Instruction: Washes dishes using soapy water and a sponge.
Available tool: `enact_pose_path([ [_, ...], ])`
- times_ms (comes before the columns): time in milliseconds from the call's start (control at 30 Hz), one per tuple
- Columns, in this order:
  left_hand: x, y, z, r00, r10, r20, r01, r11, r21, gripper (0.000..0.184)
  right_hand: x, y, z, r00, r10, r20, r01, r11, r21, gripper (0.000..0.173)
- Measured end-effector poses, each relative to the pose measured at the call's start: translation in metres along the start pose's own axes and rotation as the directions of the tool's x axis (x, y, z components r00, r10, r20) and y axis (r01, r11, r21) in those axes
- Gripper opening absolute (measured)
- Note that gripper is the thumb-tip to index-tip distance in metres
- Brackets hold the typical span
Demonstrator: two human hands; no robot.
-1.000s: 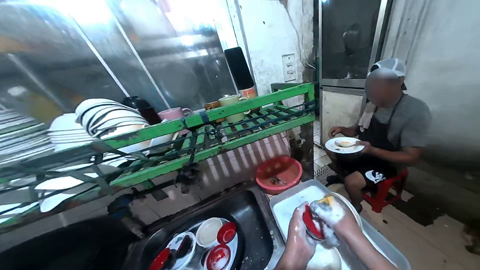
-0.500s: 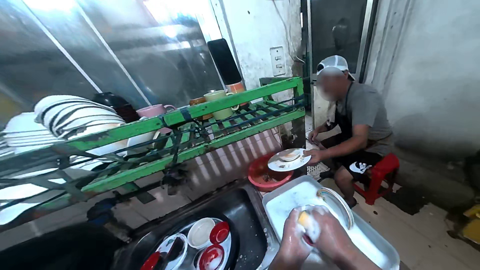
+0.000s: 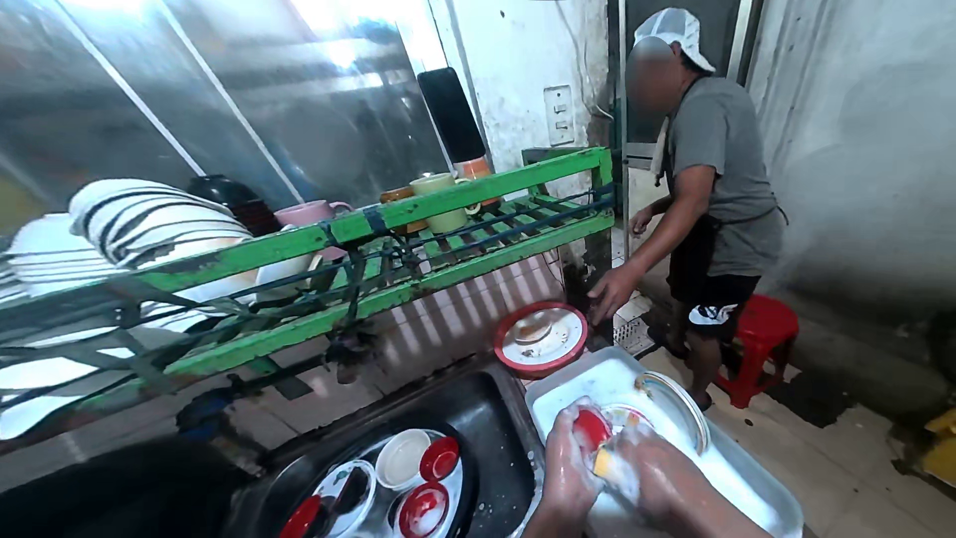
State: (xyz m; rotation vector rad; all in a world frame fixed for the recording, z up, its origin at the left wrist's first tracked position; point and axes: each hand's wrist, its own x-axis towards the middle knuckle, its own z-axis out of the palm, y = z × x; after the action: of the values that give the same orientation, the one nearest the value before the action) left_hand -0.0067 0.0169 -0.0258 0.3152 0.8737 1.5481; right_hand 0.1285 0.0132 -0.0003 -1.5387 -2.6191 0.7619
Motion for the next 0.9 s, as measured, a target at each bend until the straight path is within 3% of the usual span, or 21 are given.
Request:
enact_pose_path([
  [133,-0.008,-0.012,-0.004,0.997,-0.026,0.066,0.023,0.998,0.057,0.033,0.007,0.014,0.006,0.988,0.040,-0.147,-0.031,0.998,0.058,0.050],
  [233,-0.015,-0.022,0.006,0.997,-0.077,0.009,0.076,0.994,0.083,0.032,0.013,0.008,0.005,0.965,0.058,-0.257,-0.021,0.989,0.143,0.047],
  [333,-0.009,-0.011,-0.005,0.994,-0.052,0.095,0.041,0.993,0.109,0.032,0.001,-0.001,0.013,0.956,-0.095,-0.276,0.150,0.971,0.186,0.047],
  [433,-0.006,0.006,0.000,0.990,-0.137,0.037,0.135,0.989,0.058,0.030,-0.004,0.007,0.003,0.988,-0.105,-0.113,0.113,0.992,0.060,0.048],
  [533,-0.012,0.001,0.005,0.967,-0.241,0.079,0.241,0.970,0.007,0.028,0.008,0.017,0.004,0.941,-0.090,-0.325,0.097,0.995,0.005,0.040],
  [600,-0.014,0.001,0.009,0.967,-0.244,0.081,0.245,0.970,-0.005,0.030,0.010,0.005,0.006,0.921,-0.110,-0.374,0.151,0.985,0.082,0.041],
  [667,-0.011,0.007,0.001,0.985,-0.146,0.086,0.143,0.989,0.047,0.030,0.008,-0.009,0.015,0.902,-0.201,-0.383,0.259,0.960,0.104,0.043],
  [733,-0.004,0.021,-0.017,0.996,0.004,0.086,-0.018,0.987,0.162,0.035,0.005,-0.011,0.017,0.917,-0.289,-0.275,0.324,0.942,0.091,0.044],
  [800,0.006,0.044,-0.045,0.990,0.136,0.040,-0.142,0.965,0.223,0.035,-0.003,0.003,0.012,0.958,-0.248,-0.144,0.264,0.958,0.109,0.046],
  [867,0.018,0.079,-0.094,0.938,0.341,-0.067,-0.259,0.813,0.522,0.037,-0.012,0.029,0.009,0.993,-0.044,-0.110,0.062,0.984,0.168,0.051],
  [900,0.023,0.097,-0.124,0.883,0.455,-0.114,-0.238,0.643,0.728,0.039,-0.017,0.043,0.009,0.989,0.073,-0.126,-0.046,0.978,0.205,0.052],
])
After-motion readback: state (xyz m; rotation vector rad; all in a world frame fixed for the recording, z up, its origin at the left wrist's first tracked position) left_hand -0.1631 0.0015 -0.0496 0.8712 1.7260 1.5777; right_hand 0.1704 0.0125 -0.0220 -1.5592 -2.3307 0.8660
